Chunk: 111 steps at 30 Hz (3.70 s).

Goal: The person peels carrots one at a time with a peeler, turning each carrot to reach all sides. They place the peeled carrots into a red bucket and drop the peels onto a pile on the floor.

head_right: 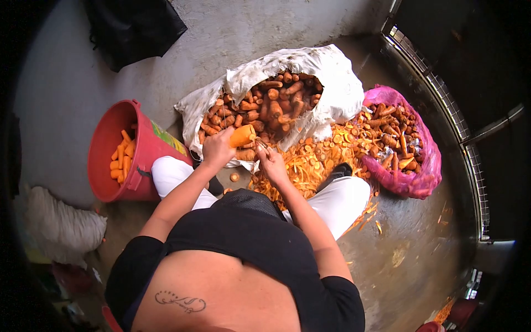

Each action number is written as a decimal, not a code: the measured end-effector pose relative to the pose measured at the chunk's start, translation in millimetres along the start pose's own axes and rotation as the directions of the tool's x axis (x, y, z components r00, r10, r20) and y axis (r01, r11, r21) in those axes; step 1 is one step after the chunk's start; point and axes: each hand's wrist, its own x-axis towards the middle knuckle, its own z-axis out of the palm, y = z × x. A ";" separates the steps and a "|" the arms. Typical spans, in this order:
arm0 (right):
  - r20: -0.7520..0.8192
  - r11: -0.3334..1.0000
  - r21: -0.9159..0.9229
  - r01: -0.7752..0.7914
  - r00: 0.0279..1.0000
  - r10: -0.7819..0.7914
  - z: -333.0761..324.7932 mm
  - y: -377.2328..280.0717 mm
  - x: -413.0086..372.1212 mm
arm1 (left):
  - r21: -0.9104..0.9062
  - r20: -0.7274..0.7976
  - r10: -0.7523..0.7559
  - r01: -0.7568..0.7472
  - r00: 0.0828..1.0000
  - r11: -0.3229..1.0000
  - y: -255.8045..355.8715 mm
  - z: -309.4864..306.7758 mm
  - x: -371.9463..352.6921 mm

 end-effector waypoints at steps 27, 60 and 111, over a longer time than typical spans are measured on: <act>0.070 0.984 -0.124 0.127 0.990 -0.119 -22.1 2.6 5.1 | -0.649 0.690 0.055 0.584 0.721 0.488 7.3 -26.9 16.8; -0.075 0.913 -0.141 0.382 0.916 -0.395 -33.0 -1.8 -5.6 | -0.528 0.192 0.177 -0.051 0.965 0.848 17.6 -21.8 13.6; 0.018 0.957 -0.194 0.213 0.977 -0.214 -21.1 -7.9 -10.2 | -0.034 -0.108 0.221 -0.226 0.969 0.974 11.1 -0.9 13.0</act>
